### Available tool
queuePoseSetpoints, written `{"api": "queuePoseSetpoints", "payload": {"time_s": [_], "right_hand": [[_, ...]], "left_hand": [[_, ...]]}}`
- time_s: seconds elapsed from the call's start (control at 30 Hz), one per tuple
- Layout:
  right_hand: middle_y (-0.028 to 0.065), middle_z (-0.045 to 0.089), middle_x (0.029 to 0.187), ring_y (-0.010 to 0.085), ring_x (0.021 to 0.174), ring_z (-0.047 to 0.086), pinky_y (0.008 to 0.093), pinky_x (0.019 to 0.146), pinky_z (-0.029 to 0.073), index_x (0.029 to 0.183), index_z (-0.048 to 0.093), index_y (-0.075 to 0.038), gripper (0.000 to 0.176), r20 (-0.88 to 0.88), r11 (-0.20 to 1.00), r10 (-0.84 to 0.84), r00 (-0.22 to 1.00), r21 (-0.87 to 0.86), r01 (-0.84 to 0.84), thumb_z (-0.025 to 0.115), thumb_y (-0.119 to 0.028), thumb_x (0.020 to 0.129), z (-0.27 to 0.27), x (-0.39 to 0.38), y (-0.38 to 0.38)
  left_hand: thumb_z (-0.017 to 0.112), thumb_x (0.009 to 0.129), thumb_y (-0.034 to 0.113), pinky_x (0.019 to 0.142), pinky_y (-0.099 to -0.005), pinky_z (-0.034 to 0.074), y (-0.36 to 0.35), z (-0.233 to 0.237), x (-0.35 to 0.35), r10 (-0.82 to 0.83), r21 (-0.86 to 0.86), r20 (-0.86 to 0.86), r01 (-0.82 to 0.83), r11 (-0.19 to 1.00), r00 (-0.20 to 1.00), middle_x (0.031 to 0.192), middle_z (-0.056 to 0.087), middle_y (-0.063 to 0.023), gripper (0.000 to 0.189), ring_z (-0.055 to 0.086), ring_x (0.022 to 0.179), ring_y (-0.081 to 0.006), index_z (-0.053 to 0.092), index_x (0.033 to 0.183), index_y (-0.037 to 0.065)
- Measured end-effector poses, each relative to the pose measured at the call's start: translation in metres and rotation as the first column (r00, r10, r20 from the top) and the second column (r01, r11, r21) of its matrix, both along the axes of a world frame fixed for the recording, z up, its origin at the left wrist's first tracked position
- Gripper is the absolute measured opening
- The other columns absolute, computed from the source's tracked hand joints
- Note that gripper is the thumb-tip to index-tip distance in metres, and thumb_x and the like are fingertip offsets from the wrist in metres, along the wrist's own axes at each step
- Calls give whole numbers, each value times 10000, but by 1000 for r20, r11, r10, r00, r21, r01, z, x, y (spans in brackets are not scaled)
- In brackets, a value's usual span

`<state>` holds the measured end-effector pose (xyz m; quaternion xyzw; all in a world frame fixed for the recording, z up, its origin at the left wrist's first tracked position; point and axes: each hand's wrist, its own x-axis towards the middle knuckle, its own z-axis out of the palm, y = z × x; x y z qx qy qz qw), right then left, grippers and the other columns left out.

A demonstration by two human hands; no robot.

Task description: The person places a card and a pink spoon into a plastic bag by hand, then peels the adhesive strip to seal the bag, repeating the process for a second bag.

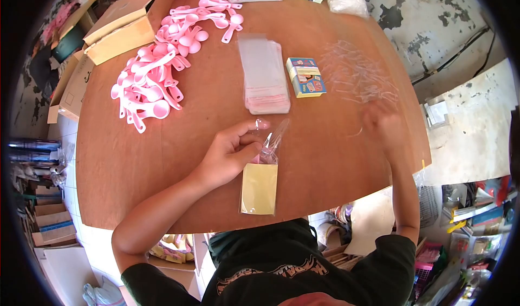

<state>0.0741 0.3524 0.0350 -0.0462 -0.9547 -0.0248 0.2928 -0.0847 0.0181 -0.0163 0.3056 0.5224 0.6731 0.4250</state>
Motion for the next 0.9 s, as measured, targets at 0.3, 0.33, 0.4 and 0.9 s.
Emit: {"api": "queuePoseSetpoints", "payload": {"time_s": [0.3,0.33,0.4,0.9], "right_hand": [[135,656,935,304,911,626,380,733,507,901,670,-46,283,189,971,151,970,-214,-109,539,89,689,13,35,-15],[137,654,963,304,959,617,379,744,509,916,672,-41,310,325,946,299,897,-223,-235,534,95,674,15,38,-17],[136,652,978,310,964,613,376,754,510,930,672,-40,340,331,959,268,905,-177,-219,535,102,654,9,40,-15],[85,657,966,126,887,629,276,748,521,1181,572,-15,326,7,154,344,939,-987,-49,630,-114,876,-5,-44,-134]], "left_hand": [[498,912,-11,729,-226,481,0,-8,-3,44,-17,11,-44,999,999,939,653,-79,401,612,825,-89,440,1308,1],[500,911,-11,729,-227,483,0,-10,-4,54,-16,4,-54,998,999,940,652,-78,399,614,826,-92,444,1306,-1],[502,912,-9,741,-235,491,1,-9,-5,51,-6,16,-51,999,999,954,653,-82,394,621,844,-100,447,1301,-1],[557,925,80,774,-297,554,1,-10,-6,173,27,175,-181,983,969,1009,655,-83,175,648,900,-148,588,1088,22]]}}
